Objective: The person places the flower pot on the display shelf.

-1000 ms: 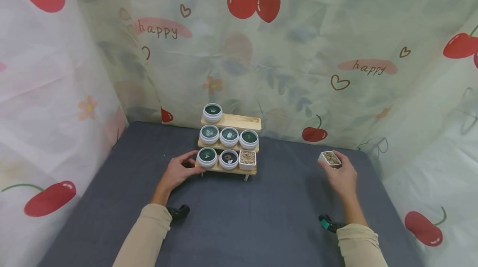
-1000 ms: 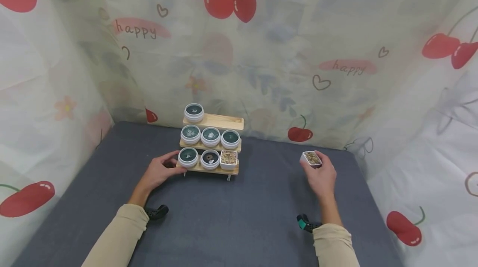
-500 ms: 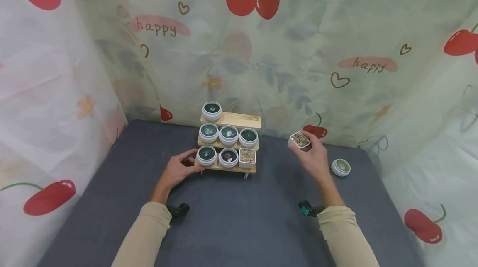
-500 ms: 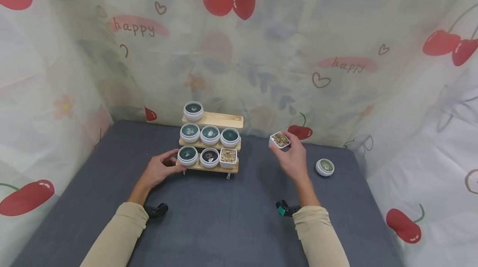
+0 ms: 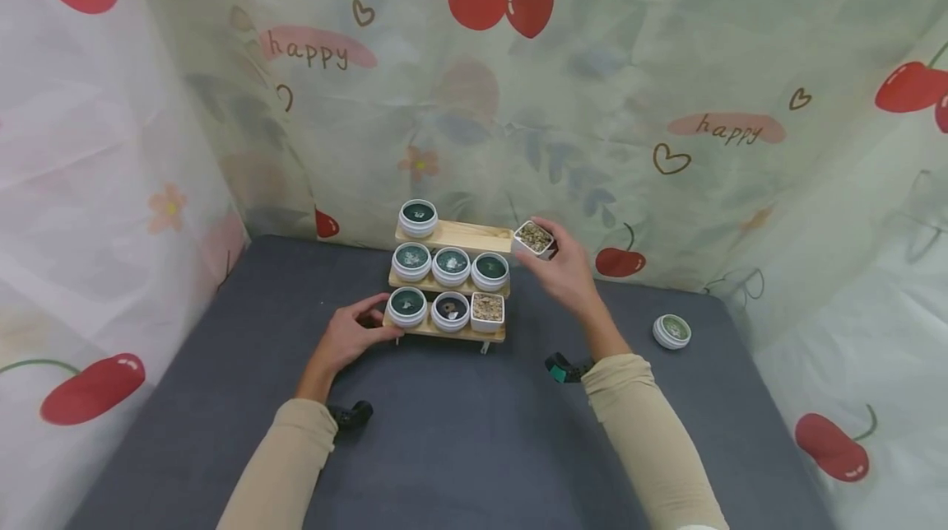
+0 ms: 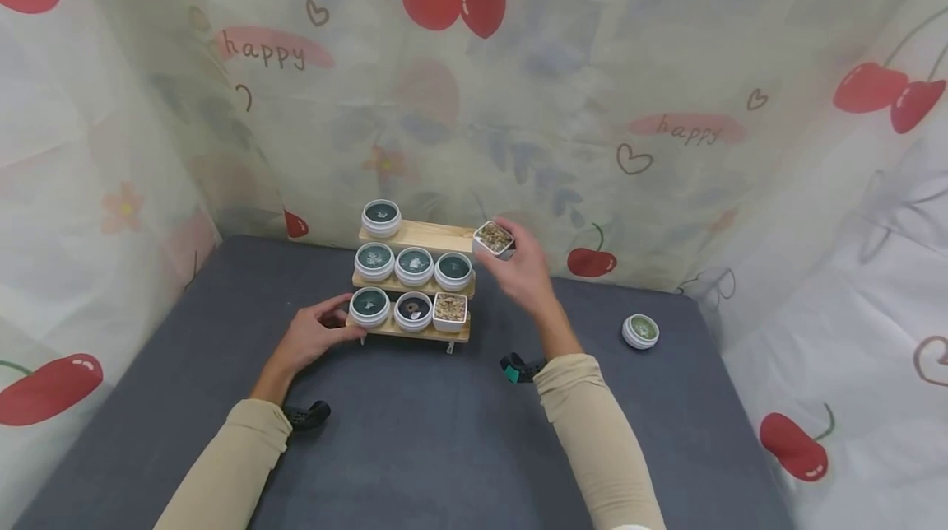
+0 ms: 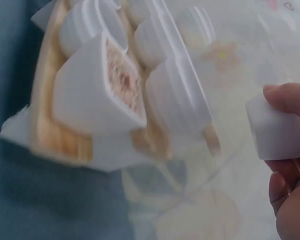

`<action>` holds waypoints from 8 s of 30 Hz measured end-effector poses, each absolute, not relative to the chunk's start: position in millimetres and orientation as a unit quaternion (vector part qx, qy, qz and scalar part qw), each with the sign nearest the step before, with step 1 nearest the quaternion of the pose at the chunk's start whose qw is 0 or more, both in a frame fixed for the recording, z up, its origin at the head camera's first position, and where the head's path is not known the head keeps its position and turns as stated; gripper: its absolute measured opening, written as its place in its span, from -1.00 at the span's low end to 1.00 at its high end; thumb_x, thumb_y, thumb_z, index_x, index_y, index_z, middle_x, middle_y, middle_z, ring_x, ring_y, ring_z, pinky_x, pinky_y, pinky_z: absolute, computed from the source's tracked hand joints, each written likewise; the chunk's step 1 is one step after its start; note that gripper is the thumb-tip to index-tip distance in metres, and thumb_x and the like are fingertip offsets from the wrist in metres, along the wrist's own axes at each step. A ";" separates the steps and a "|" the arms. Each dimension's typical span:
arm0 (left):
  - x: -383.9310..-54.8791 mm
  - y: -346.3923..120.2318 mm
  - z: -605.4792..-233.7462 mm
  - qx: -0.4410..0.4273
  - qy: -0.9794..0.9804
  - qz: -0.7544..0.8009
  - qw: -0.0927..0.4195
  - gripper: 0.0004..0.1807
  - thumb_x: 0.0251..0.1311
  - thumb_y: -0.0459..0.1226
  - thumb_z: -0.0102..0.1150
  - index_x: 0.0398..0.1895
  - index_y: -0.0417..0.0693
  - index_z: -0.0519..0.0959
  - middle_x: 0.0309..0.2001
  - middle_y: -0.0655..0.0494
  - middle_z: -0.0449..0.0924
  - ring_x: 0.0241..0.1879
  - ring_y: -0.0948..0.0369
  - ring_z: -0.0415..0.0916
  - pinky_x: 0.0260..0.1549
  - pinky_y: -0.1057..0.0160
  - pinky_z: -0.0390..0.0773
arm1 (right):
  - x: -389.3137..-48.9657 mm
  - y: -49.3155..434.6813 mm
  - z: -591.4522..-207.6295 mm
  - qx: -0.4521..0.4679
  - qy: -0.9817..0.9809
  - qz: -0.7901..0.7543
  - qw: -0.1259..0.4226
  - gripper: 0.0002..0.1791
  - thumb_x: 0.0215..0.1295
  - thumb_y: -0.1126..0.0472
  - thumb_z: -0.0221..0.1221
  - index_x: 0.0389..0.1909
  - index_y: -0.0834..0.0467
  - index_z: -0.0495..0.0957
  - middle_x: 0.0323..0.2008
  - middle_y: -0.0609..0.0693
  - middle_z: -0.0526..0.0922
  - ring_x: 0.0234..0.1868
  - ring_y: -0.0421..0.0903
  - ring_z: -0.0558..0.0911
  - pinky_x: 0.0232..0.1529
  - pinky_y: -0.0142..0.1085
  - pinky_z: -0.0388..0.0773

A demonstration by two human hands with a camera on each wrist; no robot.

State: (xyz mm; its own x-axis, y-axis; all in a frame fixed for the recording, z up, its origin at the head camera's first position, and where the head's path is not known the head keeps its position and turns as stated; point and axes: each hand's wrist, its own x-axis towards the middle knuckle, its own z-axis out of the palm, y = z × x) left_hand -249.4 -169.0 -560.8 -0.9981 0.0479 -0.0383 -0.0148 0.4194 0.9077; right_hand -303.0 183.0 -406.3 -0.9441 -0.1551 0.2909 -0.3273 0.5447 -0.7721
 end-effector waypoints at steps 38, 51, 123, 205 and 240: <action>-248.6 -169.3 -560.3 0.017 0.837 0.546 0.025 -0.15 -0.06 0.09 0.60 0.35 0.13 0.52 -0.22 0.09 0.75 -0.15 0.18 0.56 -0.01 0.18 0.42 | -366.1 96.8 -400.2 0.211 -0.869 0.443 -0.065 -0.33 0.33 0.25 0.34 0.45 0.09 0.38 0.12 0.21 0.62 0.00 0.01 0.59 0.01 -0.25 0.48; -250.5 -169.5 -560.2 0.004 0.841 0.539 0.036 -0.12 -0.09 0.16 0.58 0.37 0.18 0.50 -0.19 0.10 0.74 -0.12 0.19 0.54 0.03 0.19 0.38 | -369.0 96.5 -399.7 0.249 -0.877 0.399 -0.096 -0.30 0.46 0.23 0.21 0.55 0.08 0.21 0.23 0.20 0.54 0.06 0.04 0.54 0.13 -0.10 0.44; -250.5 -168.3 -559.8 -0.003 0.844 0.536 0.030 -0.14 -0.10 0.11 0.61 0.35 0.15 0.52 -0.22 0.10 0.75 -0.15 0.20 0.55 -0.05 0.22 0.41 | -259.2 414.6 -508.6 -0.203 -0.911 0.356 0.045 0.15 0.25 -0.27 0.32 0.63 0.18 -0.06 0.60 0.41 -0.08 0.61 0.41 -0.12 0.49 0.33 -0.04; -247.7 -168.7 -559.0 0.013 0.838 0.545 0.021 -0.13 -0.08 0.13 0.59 0.36 0.16 0.51 -0.22 0.11 0.76 -0.18 0.21 0.58 -0.04 0.19 0.45 | -335.2 145.0 -426.7 0.128 -0.814 0.563 0.072 -0.23 0.33 0.27 0.35 0.50 0.24 0.26 0.22 0.26 0.53 0.17 0.15 0.58 0.20 -0.04 0.53; -252.5 -174.1 -558.3 0.026 0.842 0.537 0.044 -0.12 -0.07 0.06 0.61 0.38 0.12 0.48 -0.13 0.07 0.76 -0.12 0.19 0.57 -0.04 0.20 0.44 | -347.4 143.6 -419.1 0.145 -0.878 0.456 -0.010 -0.18 0.41 0.11 0.29 0.58 0.12 0.13 0.37 0.23 0.43 0.32 0.20 0.48 0.27 0.07 0.45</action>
State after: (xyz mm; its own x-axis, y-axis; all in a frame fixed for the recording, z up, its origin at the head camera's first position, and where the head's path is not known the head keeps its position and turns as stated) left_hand -252.5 -174.1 -558.3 -0.9947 0.0910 -0.0473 -0.0045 0.4221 0.9066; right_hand -347.4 143.6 -419.1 -0.9577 -0.2639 0.1150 -0.2457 0.5415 -0.8040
